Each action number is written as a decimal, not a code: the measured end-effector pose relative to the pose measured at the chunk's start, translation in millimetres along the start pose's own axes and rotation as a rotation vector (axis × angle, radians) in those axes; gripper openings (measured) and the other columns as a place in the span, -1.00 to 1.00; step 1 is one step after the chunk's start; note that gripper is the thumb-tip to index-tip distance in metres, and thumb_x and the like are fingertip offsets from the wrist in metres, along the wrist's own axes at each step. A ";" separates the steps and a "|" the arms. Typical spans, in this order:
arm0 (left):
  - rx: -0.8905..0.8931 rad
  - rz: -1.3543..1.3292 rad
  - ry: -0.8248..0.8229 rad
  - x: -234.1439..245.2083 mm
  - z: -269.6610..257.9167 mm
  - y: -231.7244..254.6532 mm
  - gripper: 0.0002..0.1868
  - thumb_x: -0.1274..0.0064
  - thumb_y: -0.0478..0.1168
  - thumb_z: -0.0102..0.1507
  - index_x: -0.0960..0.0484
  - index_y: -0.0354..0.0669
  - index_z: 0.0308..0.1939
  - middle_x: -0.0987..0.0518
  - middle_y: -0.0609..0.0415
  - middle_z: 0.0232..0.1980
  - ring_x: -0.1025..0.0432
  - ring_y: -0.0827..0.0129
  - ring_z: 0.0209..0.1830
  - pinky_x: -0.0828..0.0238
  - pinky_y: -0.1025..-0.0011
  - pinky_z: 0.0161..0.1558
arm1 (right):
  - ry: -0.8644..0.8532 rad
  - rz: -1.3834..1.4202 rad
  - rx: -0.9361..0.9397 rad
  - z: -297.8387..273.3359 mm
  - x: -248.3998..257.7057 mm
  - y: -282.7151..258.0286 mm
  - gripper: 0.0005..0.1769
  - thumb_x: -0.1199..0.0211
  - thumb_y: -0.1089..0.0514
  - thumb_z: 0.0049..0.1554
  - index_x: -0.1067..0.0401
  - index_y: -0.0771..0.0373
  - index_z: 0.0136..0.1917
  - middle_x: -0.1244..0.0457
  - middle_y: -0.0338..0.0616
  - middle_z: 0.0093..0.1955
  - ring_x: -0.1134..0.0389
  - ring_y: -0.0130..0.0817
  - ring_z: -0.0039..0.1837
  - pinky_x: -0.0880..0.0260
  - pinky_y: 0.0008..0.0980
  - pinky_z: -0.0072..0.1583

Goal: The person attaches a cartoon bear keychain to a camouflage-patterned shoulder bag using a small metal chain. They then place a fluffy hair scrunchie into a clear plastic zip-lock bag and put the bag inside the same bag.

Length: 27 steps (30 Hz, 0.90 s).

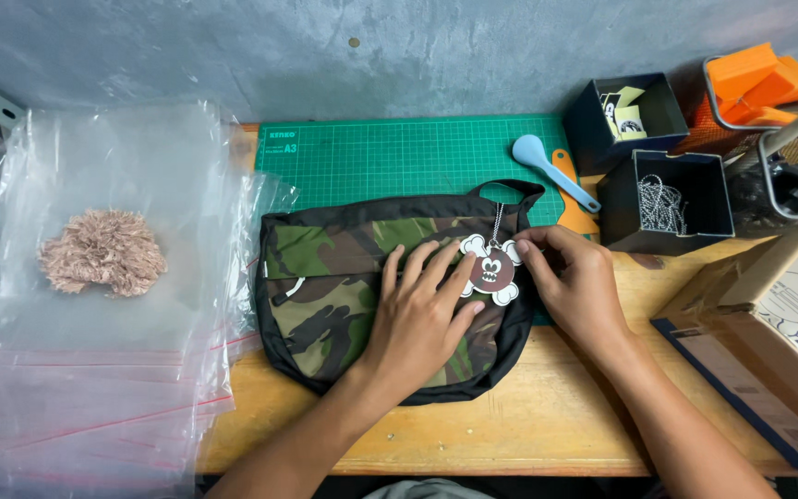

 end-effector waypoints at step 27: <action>0.302 0.072 0.450 163.3 -98.0 -21.7 -0.82 -0.22 -0.14 0.50 -0.75 -0.13 -0.14 -0.76 0.06 0.09 -0.63 0.10 0.07 -0.31 0.07 0.18 | -0.279 -0.054 0.570 -4.6 -88.7 -160.7 -0.95 -0.45 0.22 0.43 -0.65 0.22 0.08 -0.43 -0.22 -0.08 -0.36 -0.34 -0.14 -0.33 -0.32 0.05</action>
Point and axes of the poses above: each hand's wrist, its own z-axis towards the middle knuckle, its own x-axis out of the back of the hand, y = z × x, the point moved 1 cm from there along z, towards the middle knuckle
